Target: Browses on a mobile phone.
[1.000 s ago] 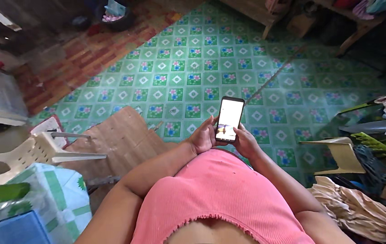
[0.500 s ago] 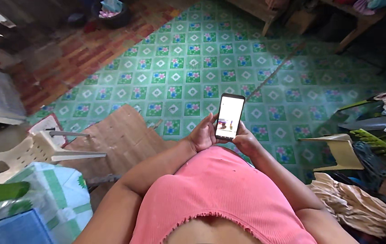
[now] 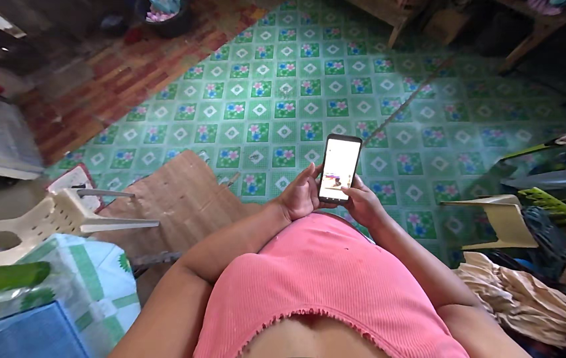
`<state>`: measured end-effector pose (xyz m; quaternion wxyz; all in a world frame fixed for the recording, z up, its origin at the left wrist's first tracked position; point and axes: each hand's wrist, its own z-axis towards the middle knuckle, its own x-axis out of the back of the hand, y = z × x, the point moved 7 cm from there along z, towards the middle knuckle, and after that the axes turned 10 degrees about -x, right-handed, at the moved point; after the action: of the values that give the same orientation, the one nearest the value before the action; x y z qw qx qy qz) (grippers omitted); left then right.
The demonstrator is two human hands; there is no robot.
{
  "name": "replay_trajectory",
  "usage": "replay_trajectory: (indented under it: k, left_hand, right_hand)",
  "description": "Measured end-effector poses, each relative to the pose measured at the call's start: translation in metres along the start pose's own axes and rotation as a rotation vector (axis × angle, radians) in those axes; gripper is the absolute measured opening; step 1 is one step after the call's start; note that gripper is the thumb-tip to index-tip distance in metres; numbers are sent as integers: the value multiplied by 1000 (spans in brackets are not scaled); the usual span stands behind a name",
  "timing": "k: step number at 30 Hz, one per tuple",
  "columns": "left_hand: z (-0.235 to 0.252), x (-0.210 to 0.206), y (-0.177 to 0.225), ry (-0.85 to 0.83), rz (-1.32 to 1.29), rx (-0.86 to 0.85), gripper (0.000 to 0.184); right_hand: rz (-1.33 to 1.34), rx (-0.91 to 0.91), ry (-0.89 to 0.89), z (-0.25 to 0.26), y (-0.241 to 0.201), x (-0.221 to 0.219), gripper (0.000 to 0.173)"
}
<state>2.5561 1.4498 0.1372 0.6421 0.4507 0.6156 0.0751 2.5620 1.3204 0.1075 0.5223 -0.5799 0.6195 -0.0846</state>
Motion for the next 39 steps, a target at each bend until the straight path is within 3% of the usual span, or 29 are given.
replay_trajectory:
  k: [3,7,12,39]
  left_hand:
    - [0,1,0,-6,1,3,62]
    - [0,1,0,-7,5,-5,63]
    - [0,0,0,13,22,-13,64]
    - [-2,1,-2,26,11,8,65]
  right_hand:
    - [-4,14,-15,1,1,1,50]
    - [-7,47,-100,1,1,2,74]
    - [-25,81,-149,0,1,2,84]
    - [-70,89,-150,2,4,3,89]
